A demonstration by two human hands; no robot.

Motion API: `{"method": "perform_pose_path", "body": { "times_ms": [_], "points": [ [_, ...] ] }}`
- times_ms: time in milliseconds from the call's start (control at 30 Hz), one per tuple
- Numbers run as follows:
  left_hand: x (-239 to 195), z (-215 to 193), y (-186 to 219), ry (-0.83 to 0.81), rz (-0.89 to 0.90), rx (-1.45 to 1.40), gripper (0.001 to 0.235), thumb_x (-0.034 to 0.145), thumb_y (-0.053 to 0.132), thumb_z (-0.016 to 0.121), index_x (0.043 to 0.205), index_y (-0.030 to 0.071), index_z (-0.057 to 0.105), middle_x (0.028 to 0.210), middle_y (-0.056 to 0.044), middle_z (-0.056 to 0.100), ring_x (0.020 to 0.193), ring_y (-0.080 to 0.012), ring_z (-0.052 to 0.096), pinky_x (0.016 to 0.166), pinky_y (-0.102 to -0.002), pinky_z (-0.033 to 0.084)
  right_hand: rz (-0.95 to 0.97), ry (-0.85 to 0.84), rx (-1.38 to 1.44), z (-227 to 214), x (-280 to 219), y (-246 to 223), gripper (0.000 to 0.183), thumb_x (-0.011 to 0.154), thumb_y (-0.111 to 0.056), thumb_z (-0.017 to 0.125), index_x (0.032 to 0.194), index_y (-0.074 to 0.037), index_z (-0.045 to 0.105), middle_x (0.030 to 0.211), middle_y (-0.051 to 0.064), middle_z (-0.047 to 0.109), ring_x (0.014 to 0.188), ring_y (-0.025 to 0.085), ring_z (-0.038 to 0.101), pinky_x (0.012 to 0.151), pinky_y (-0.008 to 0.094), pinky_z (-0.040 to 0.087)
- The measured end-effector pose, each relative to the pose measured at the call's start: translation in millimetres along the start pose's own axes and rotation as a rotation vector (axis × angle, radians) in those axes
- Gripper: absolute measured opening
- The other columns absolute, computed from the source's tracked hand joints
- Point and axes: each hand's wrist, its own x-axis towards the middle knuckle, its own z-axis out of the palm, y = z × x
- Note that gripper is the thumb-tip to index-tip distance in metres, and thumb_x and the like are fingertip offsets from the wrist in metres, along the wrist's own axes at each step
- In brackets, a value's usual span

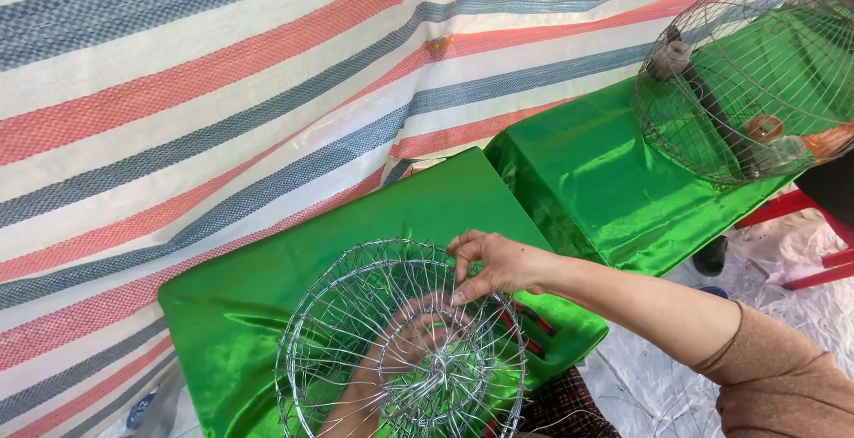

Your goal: A person is constructing a wire cage by cutting and bending wire mesh using pliers.

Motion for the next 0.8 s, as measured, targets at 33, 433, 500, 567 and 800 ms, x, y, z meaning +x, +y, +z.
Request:
{"method": "perform_pose_path", "body": {
  "times_ms": [33,433,500,567,800],
  "points": [
    [4,-4,-12,0.001,-0.001,-0.003,0.061,0.092,0.023,0.07,0.144,0.011,0.042,0.13,-0.015,0.071,0.129,-0.0299,0.066,0.111,-0.054,0.048,0.003,-0.002,0.0,0,0,0,0.027,0.062,-0.027,0.093,0.075,-0.017,0.071,0.152,0.005,0.051,0.145,0.03,0.043,0.119,0.065,0.029],
    [52,17,24,0.507,1.198,0.305,0.024,0.061,0.011,0.095,0.065,-0.001,0.075,0.068,-0.014,0.073,0.058,-0.0268,0.066,0.054,-0.03,0.056,-0.178,-0.01,-0.087,1,-1,1,0.043,0.065,-0.034,0.1,0.083,-0.005,0.075,0.143,0.026,0.052,0.138,0.054,0.04,0.114,0.069,0.029],
    [49,17,22,0.454,1.069,0.265,0.021,0.066,0.013,0.092,0.069,0.0,0.076,0.07,-0.013,0.074,0.06,-0.0257,0.067,0.056,-0.031,0.057,-0.219,-0.022,-0.147,2,2,3,0.044,0.066,-0.039,0.098,0.085,-0.007,0.075,0.145,0.025,0.051,0.137,0.055,0.04,0.113,0.067,0.031],
    [45,17,23,0.411,0.973,0.237,0.019,0.069,0.014,0.089,0.072,0.001,0.076,0.072,-0.013,0.074,0.061,-0.0248,0.068,0.057,-0.031,0.057,-0.234,0.0,-0.141,6,-4,-2,0.047,0.069,-0.038,0.097,0.089,-0.003,0.073,0.148,0.028,0.046,0.138,0.057,0.039,0.113,0.067,0.033],
    [23,14,38,0.194,0.506,0.114,0.012,0.086,0.018,0.076,0.086,0.006,0.076,0.08,-0.009,0.076,0.068,-0.0204,0.071,0.063,-0.033,0.06,-0.399,0.134,-0.157,14,-15,20,0.054,0.086,-0.041,0.084,0.118,-0.005,0.06,0.147,0.036,0.036,0.136,0.061,0.039,0.109,0.069,0.039]
  ]
}}
